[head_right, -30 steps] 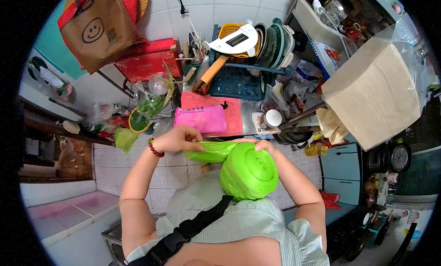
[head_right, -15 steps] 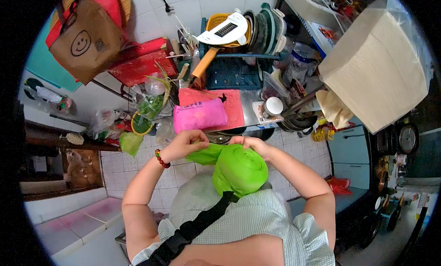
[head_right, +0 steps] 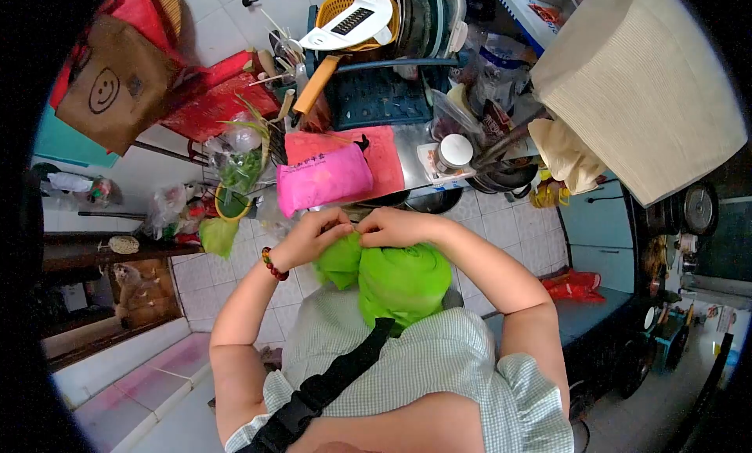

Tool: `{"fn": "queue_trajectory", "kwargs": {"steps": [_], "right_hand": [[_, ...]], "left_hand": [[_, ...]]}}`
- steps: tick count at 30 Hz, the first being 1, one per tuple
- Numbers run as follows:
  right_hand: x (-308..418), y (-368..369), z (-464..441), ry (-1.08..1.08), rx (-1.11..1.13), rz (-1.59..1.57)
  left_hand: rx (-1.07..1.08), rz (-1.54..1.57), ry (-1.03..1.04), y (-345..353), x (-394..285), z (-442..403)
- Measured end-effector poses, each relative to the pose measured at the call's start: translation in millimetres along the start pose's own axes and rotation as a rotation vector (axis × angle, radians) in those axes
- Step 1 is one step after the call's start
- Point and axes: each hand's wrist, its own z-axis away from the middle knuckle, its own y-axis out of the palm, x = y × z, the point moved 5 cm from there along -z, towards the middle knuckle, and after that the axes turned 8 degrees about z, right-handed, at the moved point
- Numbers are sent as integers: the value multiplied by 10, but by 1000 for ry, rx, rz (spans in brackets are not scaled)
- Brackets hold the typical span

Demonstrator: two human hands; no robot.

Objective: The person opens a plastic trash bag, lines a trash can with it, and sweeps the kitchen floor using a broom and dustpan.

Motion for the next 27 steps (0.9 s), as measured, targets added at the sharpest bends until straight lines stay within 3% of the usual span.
{"fn": "queue_trajectory", "kwargs": {"steps": [7,14,23,27], "right_hand": [[73,-74,84,-14,-112,-172],[-59,-75,95,45,-26,-169],[-78,-104,106,30,-114,-216],[-37,-128,76,9,-90,-126]], "left_hand": [[41,37,-82,17,45,-40],[221,-16,-34,46,73,-129],[-16,379,-14,190,345,-119],[66,436,-88,170,435,-175]]}}
